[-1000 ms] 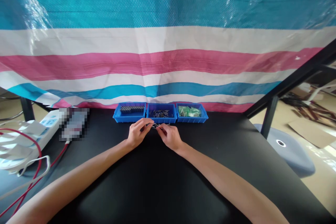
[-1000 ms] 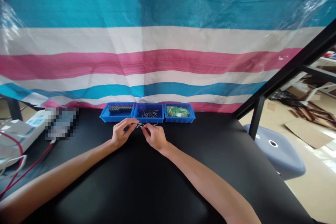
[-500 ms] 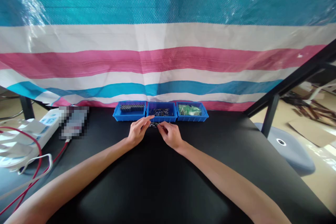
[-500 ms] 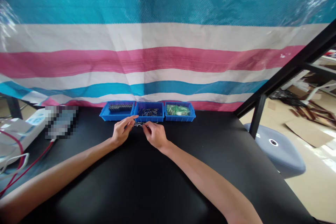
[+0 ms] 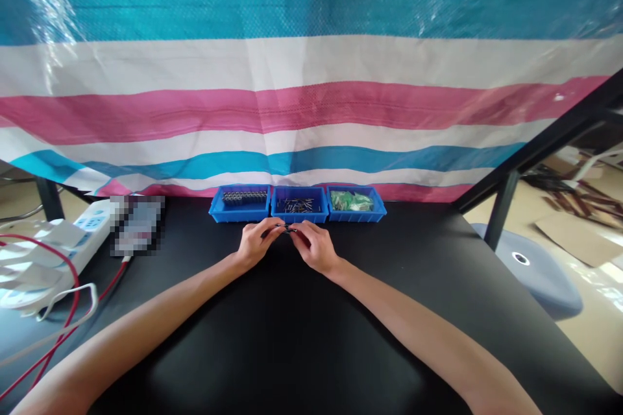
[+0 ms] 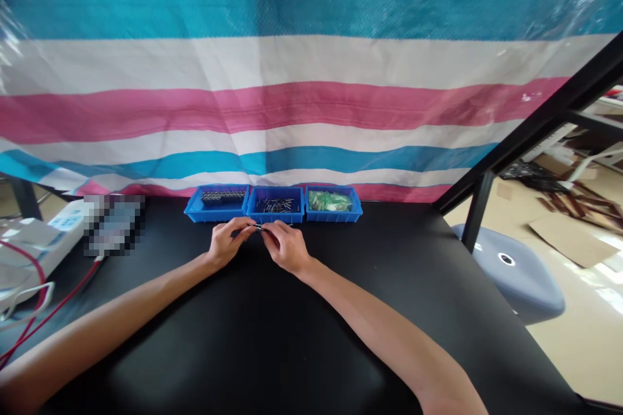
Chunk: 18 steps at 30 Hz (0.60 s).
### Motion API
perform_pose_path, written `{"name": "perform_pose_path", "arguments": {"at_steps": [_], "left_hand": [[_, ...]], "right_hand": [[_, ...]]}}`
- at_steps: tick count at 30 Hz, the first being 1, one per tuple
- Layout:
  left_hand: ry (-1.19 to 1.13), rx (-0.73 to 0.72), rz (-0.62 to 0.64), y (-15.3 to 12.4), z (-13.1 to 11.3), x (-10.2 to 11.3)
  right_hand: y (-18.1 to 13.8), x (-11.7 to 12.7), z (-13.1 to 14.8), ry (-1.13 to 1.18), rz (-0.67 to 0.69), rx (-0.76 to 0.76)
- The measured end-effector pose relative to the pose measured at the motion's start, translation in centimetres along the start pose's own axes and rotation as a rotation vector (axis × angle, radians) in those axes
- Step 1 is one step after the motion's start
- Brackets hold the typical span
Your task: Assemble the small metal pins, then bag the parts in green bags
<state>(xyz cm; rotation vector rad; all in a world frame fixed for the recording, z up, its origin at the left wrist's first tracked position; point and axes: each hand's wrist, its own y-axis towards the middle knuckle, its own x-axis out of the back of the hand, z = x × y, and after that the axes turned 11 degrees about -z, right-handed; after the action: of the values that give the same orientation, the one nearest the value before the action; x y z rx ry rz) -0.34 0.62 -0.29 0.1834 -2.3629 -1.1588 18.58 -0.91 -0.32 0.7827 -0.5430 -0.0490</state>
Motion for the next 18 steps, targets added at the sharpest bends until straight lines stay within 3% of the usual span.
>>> {"name": "perform_pose_path", "arguments": {"at_steps": [5,10,15,18], "left_hand": [[0.006,0.016,0.005,-0.01,-0.04,0.1],[0.019,0.086,0.014,0.24,-0.34,0.15],[0.024,0.04,0.007,0.36,-0.48,0.16],[0.003,0.017,0.023,0.33,-0.71,0.33]], "right_hand": [[-0.11,-0.19,-0.11,-0.016,0.068,0.054],[-0.04,0.2,0.15,0.016,-0.035,0.007],[0.05,0.22,0.17,0.006,-0.047,0.001],[-0.02,-0.02,0.13,-0.07,0.017,-0.008]]}}
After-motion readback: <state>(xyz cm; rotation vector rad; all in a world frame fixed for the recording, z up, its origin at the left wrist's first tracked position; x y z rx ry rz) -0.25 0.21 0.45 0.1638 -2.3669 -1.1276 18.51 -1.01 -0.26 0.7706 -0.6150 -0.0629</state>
